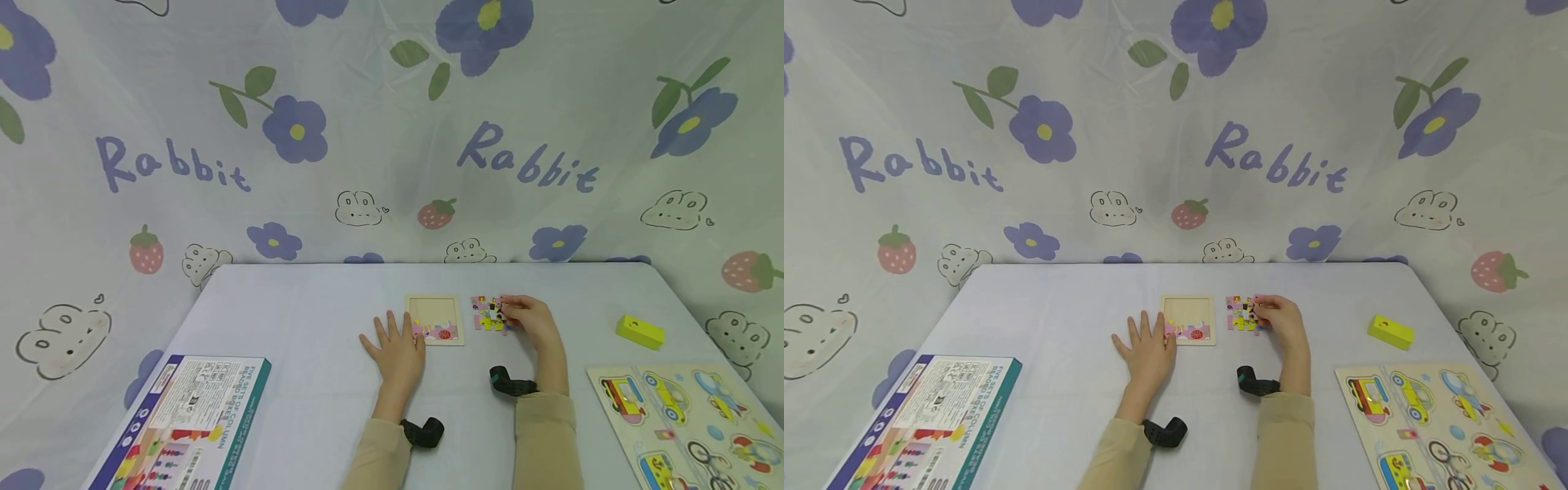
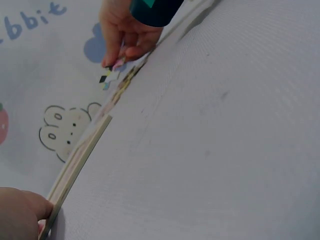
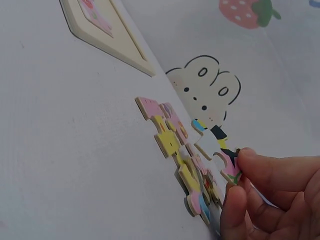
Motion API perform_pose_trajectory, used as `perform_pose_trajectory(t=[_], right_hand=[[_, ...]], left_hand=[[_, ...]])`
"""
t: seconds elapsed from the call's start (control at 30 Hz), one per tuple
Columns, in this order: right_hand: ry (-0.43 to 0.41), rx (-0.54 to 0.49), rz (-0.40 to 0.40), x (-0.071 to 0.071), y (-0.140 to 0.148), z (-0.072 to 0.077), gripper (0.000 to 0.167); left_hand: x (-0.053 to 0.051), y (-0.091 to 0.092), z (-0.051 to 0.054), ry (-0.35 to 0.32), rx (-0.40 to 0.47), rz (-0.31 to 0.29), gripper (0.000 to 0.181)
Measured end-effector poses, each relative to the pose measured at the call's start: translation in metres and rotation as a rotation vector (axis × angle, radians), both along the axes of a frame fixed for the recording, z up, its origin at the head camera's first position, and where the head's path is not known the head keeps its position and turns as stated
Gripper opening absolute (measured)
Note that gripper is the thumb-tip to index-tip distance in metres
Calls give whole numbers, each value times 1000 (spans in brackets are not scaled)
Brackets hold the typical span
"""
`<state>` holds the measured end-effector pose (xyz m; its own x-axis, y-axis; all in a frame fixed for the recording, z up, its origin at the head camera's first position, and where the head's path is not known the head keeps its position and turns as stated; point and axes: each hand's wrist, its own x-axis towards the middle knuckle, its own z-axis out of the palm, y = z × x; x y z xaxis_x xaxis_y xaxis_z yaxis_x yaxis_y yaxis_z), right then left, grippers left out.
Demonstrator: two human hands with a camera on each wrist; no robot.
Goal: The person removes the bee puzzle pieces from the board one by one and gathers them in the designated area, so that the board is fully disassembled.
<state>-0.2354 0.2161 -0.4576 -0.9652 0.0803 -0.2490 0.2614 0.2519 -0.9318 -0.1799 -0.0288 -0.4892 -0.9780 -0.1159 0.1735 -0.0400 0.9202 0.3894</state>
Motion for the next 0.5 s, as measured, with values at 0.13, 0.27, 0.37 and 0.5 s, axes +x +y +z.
perform_pose_trajectory(t=[0.13,0.27,0.37,0.5], right_hand=[[-25,41,-22,1,2,0,39],[-42,69,-48,3,5,0,38],[-58,57,-80,5,8,1,38],[-71,27,-112,8,14,2,39]], left_hand=[[0,0,1,-2,-1,1,51],[0,0,0,-5,-2,1,51],[0,0,-1,-3,-3,0,51],[0,0,-1,-3,2,-2,51]])
